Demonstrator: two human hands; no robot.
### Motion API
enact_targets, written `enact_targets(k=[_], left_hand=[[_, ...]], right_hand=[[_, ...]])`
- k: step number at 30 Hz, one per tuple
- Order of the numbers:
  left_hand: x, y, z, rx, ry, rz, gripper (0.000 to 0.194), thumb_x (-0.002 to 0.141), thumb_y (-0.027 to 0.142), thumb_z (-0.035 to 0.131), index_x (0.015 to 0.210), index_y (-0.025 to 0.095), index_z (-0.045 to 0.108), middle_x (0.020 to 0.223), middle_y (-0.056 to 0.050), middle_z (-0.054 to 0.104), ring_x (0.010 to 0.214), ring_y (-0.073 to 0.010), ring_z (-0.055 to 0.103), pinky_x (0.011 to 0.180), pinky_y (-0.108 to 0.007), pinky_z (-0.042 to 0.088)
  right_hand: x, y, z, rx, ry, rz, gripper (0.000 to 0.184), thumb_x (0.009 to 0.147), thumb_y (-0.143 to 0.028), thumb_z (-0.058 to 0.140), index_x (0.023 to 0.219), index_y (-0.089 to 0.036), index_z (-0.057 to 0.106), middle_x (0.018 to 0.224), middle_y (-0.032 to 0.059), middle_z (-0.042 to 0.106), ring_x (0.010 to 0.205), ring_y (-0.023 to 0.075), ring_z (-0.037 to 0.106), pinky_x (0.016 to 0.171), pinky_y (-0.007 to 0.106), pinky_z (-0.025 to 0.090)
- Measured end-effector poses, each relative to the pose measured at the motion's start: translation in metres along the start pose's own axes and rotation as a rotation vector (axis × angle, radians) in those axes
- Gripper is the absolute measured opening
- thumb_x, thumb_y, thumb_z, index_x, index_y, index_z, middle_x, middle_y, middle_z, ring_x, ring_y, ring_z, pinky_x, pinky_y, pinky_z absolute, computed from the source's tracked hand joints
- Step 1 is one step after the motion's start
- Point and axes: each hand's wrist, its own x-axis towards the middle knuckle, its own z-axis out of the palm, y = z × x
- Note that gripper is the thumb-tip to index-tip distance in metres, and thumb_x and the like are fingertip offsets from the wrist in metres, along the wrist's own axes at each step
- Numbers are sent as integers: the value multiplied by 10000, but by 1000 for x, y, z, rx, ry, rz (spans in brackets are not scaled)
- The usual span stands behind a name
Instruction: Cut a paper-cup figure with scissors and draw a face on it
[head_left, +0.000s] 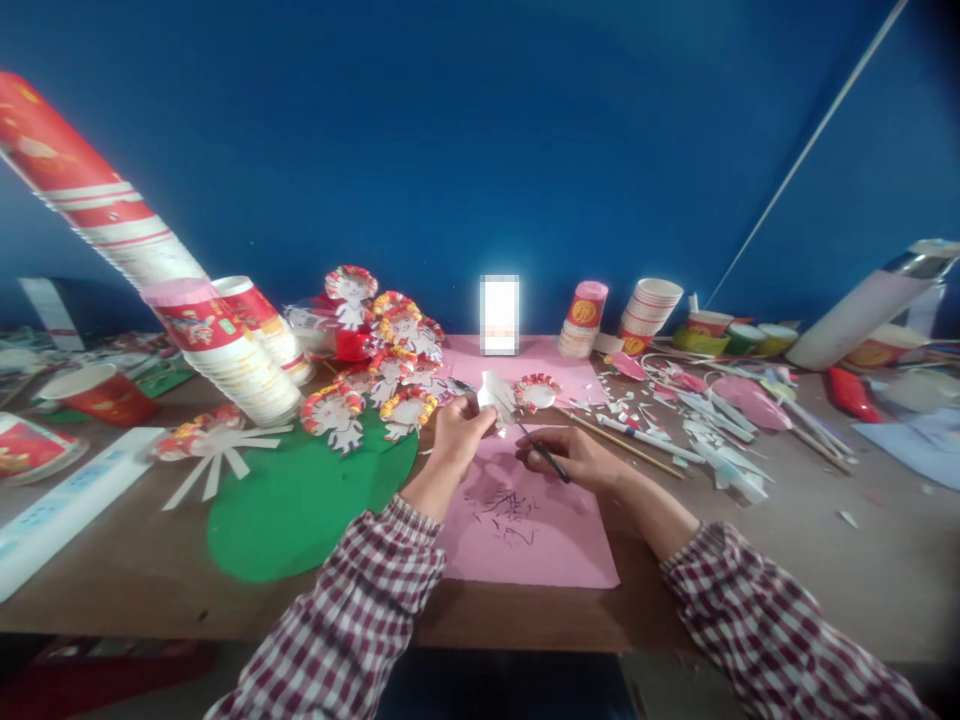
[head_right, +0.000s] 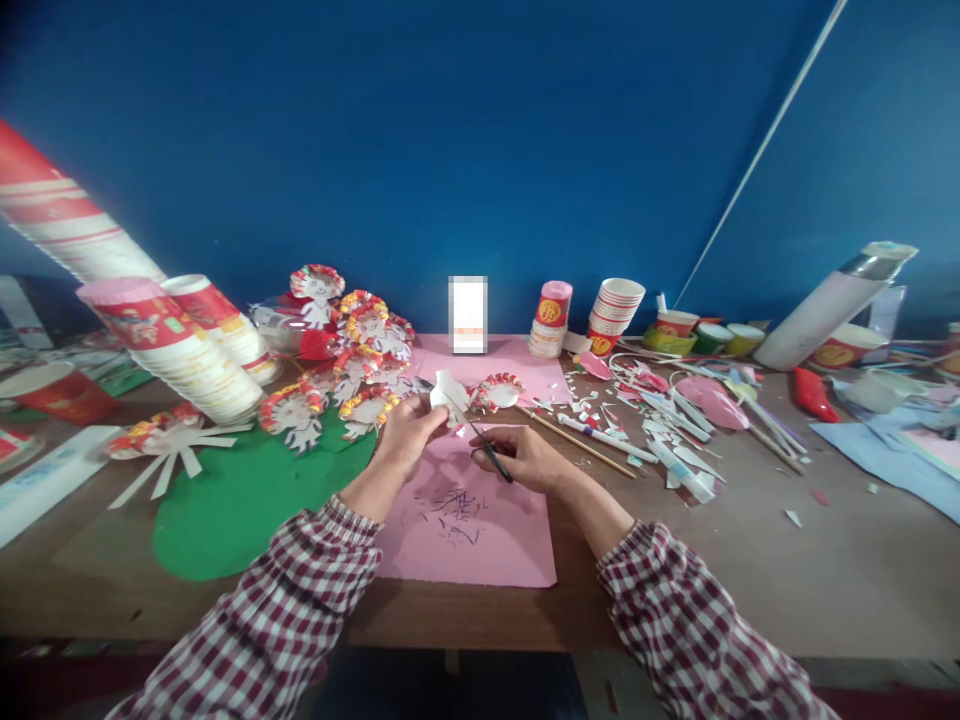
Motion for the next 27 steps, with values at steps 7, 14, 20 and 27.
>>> enact_targets(k=[7,14,20,27], left_hand=[[-1,0,1,5,1,-4,201,611,277,717,722,138,624,657,-27,647,560,-125,591,567,-263,519],[-1,1,0,5,12,-12,217,594,277,735,733,144,636,656,-24,650,560,-132,597,569,-267,517],[0,0,1,3,5,-10,213,604,275,723,737,135,632,664,-29,654,552,-126,596,573,-269,525],[1,-2,-1,9,3,-3,230,605,275,730,766,134,645,676,-31,663,576,-139,615,582,-272,530]], right_hand=[[0,0,0,-4,-6,9,448,811,-459,618,1074,-98,655,787,55,649,639,119,544,572,247,461],[0,0,-1,-2,-10,12,456,810,-460,620,1085,-97,653,818,69,663,652,126,554,577,255,468],[0,1,-1,1,-16,1,465,812,-470,620,1088,-97,653,841,80,667,679,136,573,591,258,478],[0,-2,0,0,-15,5,473,803,-481,624,1074,-95,655,798,64,653,638,123,546,563,249,454]])
